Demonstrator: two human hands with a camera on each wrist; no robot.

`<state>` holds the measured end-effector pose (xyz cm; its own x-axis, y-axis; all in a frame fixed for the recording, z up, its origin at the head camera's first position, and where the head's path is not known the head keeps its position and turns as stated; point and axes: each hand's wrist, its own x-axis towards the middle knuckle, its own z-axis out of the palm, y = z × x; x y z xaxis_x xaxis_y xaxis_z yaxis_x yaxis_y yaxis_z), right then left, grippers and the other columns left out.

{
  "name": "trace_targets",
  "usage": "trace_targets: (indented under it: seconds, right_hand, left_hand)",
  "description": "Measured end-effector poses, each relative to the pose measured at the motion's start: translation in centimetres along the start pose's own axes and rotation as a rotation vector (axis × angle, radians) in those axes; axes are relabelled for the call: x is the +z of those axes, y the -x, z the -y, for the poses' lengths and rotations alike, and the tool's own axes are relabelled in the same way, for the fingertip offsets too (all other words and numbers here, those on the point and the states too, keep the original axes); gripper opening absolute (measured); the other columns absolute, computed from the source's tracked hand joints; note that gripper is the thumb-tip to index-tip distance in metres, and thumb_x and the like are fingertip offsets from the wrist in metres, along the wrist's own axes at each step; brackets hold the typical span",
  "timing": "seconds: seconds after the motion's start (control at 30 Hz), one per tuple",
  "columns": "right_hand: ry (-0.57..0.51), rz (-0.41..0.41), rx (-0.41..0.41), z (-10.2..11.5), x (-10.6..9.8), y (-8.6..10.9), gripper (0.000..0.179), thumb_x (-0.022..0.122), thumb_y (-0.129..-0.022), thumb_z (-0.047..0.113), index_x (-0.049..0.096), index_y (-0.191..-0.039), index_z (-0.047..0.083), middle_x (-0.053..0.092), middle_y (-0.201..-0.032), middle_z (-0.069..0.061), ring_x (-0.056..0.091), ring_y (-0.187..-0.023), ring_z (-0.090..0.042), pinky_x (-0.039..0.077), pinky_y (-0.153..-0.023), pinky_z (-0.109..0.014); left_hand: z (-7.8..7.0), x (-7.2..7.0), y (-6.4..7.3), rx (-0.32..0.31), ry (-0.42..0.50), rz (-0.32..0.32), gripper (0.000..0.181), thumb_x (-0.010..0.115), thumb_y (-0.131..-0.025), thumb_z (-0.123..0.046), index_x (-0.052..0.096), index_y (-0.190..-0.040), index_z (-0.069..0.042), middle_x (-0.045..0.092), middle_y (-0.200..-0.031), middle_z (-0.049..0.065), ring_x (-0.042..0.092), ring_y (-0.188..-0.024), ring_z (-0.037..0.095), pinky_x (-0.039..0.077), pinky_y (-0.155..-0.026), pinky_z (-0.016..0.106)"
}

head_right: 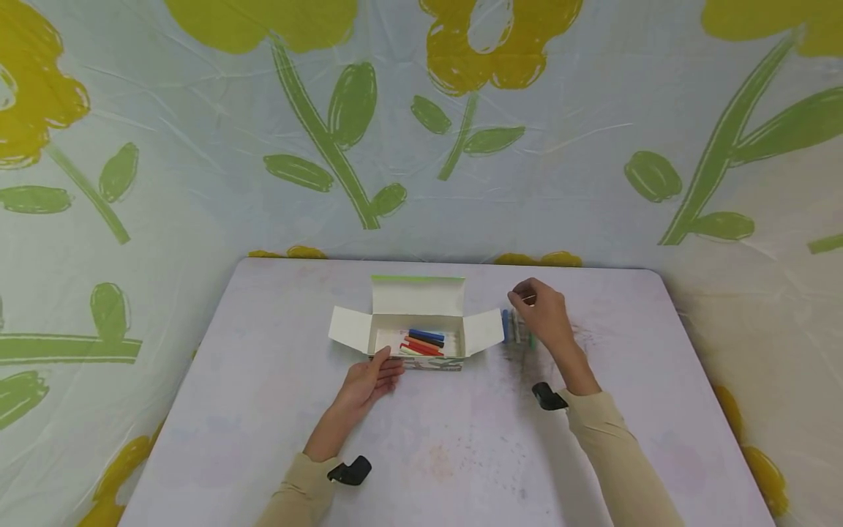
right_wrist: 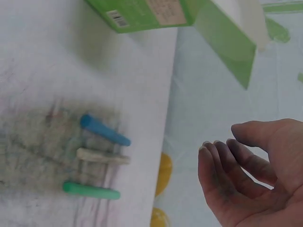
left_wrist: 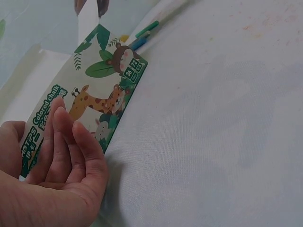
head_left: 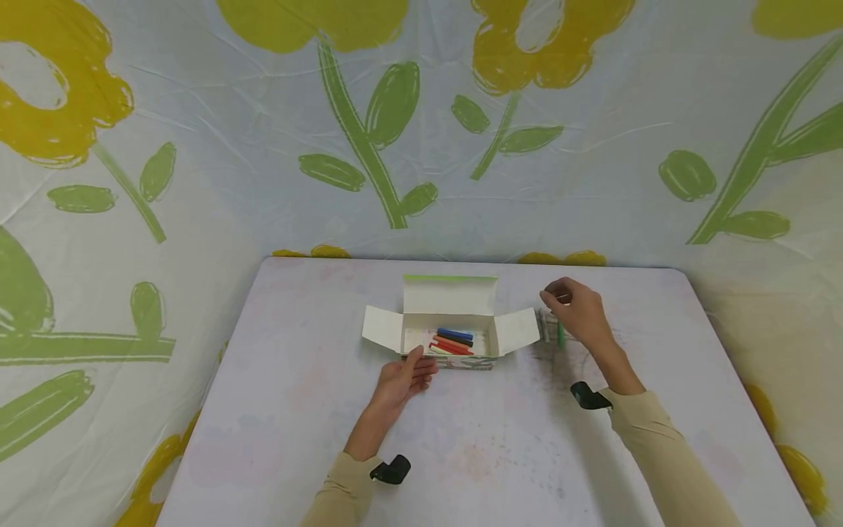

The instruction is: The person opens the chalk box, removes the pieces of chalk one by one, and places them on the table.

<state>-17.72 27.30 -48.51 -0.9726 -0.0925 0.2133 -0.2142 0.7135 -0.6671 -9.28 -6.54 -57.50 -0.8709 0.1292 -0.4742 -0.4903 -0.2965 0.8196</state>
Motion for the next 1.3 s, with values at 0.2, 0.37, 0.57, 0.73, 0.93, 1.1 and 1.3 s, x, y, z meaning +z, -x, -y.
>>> trace_targets:
  seconds: [0.2,0.37,0.57,0.73,0.93,1.1,1.3]
  right_hand:
    - [-0.013,0.012,-0.019,2.0,-0.1,-0.5,0.023,0.066,-0.102,0.018,0.068,-0.109,-0.004,0.071,-0.099,-0.021,0.069,-0.090,-0.038,0.054,-0.073,-0.036]
    - [-0.048,0.034,-0.062,3.7,0.2,-0.8,0.019,0.067,-0.101,0.016,0.069,-0.108,-0.002,0.072,-0.095,-0.018,0.070,-0.087,-0.035,0.052,-0.071,-0.022]
    - [-0.075,0.066,-0.120,5.1,1.4,-0.8,0.015,0.068,-0.101,0.013,0.069,-0.108,-0.001,0.072,-0.096,-0.015,0.071,-0.087,-0.032,0.055,-0.076,-0.028]
    - [-0.093,0.103,-0.188,6.0,3.0,-0.6,0.014,0.070,-0.099,0.009,0.069,-0.107,-0.002,0.072,-0.097,-0.015,0.070,-0.087,-0.030,0.059,-0.078,-0.041]
    - [-0.128,0.168,-0.248,6.6,5.1,-0.3,0.012,0.072,-0.096,0.006,0.070,-0.106,-0.002,0.072,-0.094,-0.012,0.070,-0.086,-0.028,0.060,-0.076,-0.043]
    - [-0.148,0.247,-0.257,6.9,6.8,-0.1,0.012,0.074,-0.095,0.005,0.070,-0.106,0.000,0.072,-0.095,-0.011,0.070,-0.085,-0.025,0.060,-0.075,-0.039]
    - [-0.166,0.361,-0.276,7.0,8.7,0.1,0.014,0.073,-0.096,0.005,0.069,-0.108,0.000,0.072,-0.098,-0.011,0.070,-0.088,-0.024,0.059,-0.077,-0.037]
  left_hand:
    - [0.0,0.1,0.1,0.003,-0.010,-0.003,0.060,0.064,-0.102,-0.046,0.068,-0.118,0.011,0.074,-0.109,0.016,0.067,-0.089,0.015,0.056,-0.078,0.024]
    - [-0.1,0.1,0.3,-0.002,-0.018,-0.010,0.060,0.063,-0.102,-0.047,0.068,-0.118,0.010,0.074,-0.110,0.016,0.067,-0.090,0.016,0.056,-0.079,0.024]
    - [-0.2,0.2,0.3,-0.012,-0.006,-0.020,0.058,0.065,-0.100,-0.048,0.070,-0.115,0.007,0.075,-0.107,0.012,0.068,-0.090,0.015,0.057,-0.080,0.024]
    - [-0.2,0.2,0.2,-0.012,-0.010,-0.019,0.058,0.065,-0.100,-0.049,0.071,-0.114,0.007,0.075,-0.106,0.011,0.068,-0.090,0.015,0.057,-0.081,0.025]
    - [-0.2,0.0,0.1,-0.012,-0.006,-0.016,0.058,0.065,-0.100,-0.048,0.070,-0.115,0.008,0.075,-0.106,0.012,0.068,-0.089,0.015,0.056,-0.079,0.024]
    - [-0.1,0.0,0.1,-0.015,0.000,-0.014,0.059,0.065,-0.101,-0.047,0.069,-0.115,0.010,0.075,-0.105,0.013,0.067,-0.087,0.014,0.056,-0.077,0.024]
    - [-0.2,0.1,0.0,-0.013,0.011,-0.007,0.058,0.066,-0.101,-0.046,0.069,-0.115,0.010,0.076,-0.101,0.009,0.068,-0.088,0.014,0.056,-0.077,0.023]
